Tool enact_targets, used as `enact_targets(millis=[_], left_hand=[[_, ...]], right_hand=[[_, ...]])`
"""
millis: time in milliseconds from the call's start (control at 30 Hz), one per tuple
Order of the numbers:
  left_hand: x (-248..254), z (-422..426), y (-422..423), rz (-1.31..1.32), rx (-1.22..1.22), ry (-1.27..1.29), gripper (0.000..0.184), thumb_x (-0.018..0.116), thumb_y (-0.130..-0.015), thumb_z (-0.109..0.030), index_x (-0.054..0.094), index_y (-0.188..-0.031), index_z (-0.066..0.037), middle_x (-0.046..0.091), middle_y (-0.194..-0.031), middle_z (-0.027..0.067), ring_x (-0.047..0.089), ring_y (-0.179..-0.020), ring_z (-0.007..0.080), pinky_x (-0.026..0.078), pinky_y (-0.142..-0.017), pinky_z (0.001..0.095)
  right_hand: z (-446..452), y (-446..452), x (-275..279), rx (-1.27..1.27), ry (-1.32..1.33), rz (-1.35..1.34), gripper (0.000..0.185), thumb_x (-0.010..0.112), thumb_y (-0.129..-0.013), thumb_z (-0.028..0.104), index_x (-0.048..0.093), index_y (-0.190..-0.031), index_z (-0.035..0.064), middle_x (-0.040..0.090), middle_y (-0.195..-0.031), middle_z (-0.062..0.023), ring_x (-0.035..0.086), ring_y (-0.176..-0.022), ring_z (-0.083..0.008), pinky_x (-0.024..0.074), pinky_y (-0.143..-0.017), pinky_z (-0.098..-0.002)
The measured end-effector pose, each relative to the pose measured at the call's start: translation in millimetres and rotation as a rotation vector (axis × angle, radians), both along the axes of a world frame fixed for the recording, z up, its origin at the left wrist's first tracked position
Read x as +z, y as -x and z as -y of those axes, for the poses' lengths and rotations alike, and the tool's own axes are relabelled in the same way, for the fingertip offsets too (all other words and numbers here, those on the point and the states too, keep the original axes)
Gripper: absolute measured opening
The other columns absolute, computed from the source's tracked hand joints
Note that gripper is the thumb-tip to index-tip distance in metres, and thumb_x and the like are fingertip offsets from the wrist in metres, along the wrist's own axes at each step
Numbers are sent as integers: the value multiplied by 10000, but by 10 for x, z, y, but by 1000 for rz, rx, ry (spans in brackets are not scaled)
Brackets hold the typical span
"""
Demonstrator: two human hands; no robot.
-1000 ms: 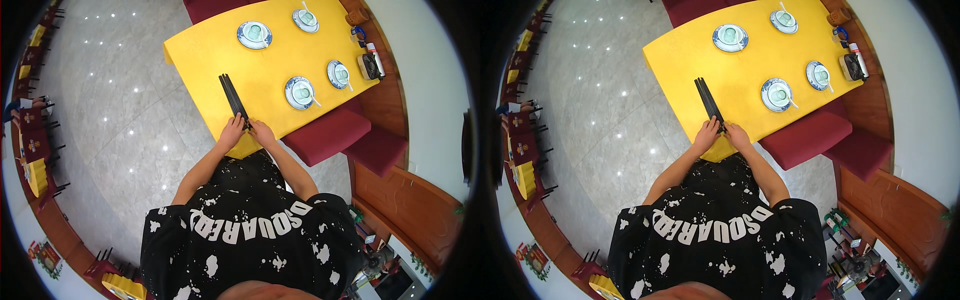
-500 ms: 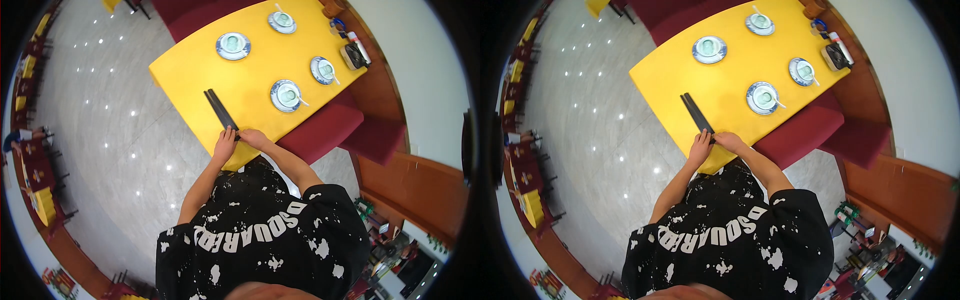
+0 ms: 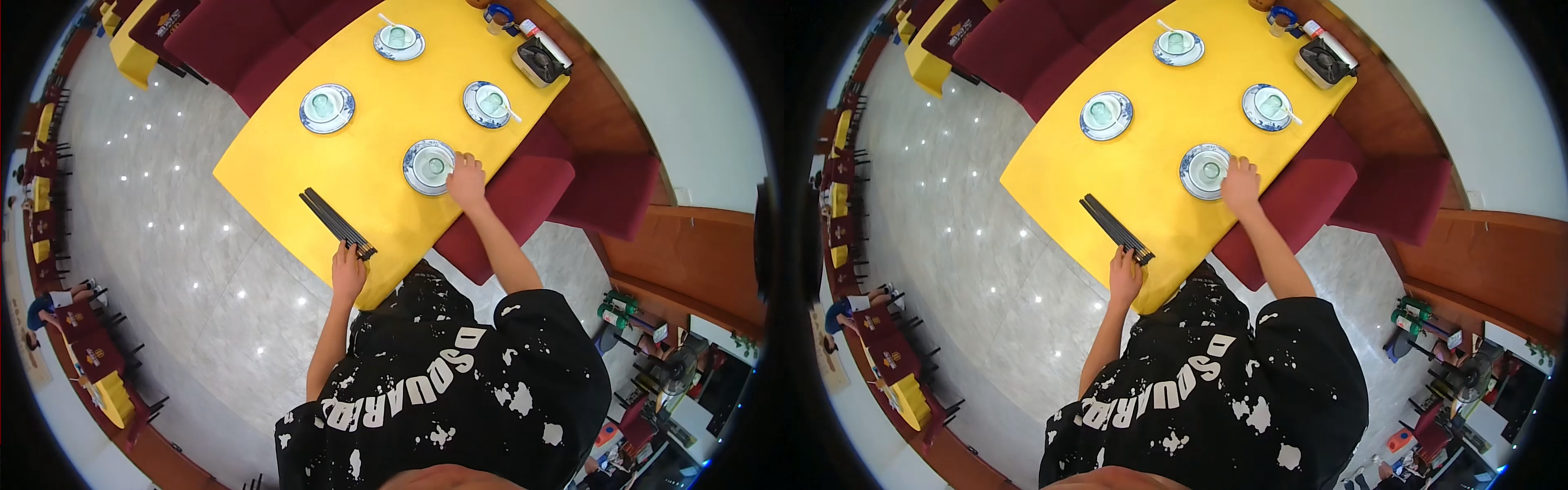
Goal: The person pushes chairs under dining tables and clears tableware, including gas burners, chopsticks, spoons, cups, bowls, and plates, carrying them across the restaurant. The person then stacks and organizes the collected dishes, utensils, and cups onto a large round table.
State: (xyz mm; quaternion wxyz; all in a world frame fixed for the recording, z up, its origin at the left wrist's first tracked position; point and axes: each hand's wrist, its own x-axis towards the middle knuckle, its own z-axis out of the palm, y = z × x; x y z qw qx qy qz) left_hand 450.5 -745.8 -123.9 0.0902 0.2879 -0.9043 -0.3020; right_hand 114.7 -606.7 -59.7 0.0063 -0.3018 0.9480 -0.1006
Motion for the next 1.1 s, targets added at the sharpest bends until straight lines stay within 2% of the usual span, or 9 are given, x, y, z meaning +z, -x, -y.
enact_targets(millis=[133,300,367,467,600,667,833,933,1100], left_hand=[[112,76,166,-27,118,57,371,619,-847,-71,607,-1210,0,503,-1357,243,520,-1168,414,444,-994,463],[199,555,800,-181,140,78,309,592,-867,-51,623,-1169,3,590,-1240,222,558,-1120,381,454,-969,441],[224,795,1139,-181,178,-24,288,595,-881,-64,626,-1158,6,622,-1184,204,584,-1078,356,468,-944,422],[230,1202,1775,-186,342,-243,291,606,-925,-161,625,-1153,20,660,-1098,175,642,-929,287,515,-825,373],[48,1744,2559,-151,605,-840,514,584,-967,-417,552,-1212,34,633,-1048,136,659,-823,210,523,-648,308],[-47,1914,2803,-186,649,-1003,556,574,-968,-465,520,-1233,21,612,-1076,132,656,-825,210,512,-633,300],[-175,2048,3176,-275,747,-1255,428,527,-1003,-451,534,-1166,-55,612,-1052,98,627,-797,185,463,-588,260],[-342,2163,3175,-354,663,-1471,293,473,-1040,-394,557,-1089,-117,647,-951,8,608,-782,130,437,-586,247],[-717,2340,3108,-475,666,-1749,252,491,-1031,-370,584,-1069,-140,621,-864,-31,549,-690,98,396,-544,238]], right_hand=[[-184,565,-408,74,-318,322,233,626,-866,247,641,-997,55,690,-947,-179,668,-916,-368,526,-781,-506],[-218,751,-461,185,-219,340,188,541,-923,210,641,-939,51,683,-861,-200,668,-840,-388,524,-736,-513],[-299,871,-251,90,-104,278,181,536,-927,196,635,-913,45,674,-834,-199,663,-814,-394,519,-718,-518],[-484,1395,-96,-61,144,60,151,530,-924,160,622,-894,43,657,-801,-198,654,-770,-403,516,-679,-519],[-619,2278,-62,-262,131,-35,201,517,-948,197,641,-887,50,676,-817,-206,664,-755,-407,528,-684,-508],[-640,2589,-132,-285,49,-2,225,521,-948,222,653,-890,49,686,-841,-211,674,-778,-402,534,-712,-507],[-668,2961,-423,-275,-49,165,235,553,-923,247,691,-979,66,690,-887,-216,670,-842,-403,534,-767,-504],[-689,3002,-487,-244,15,274,252,566,-911,253,709,-1019,77,693,-926,-220,668,-862,-408,534,-793,-486],[-727,3000,-617,-223,61,255,287,571,-903,275,712,-1010,49,693,-936,-224,665,-896,-408,531,-813,-481]])
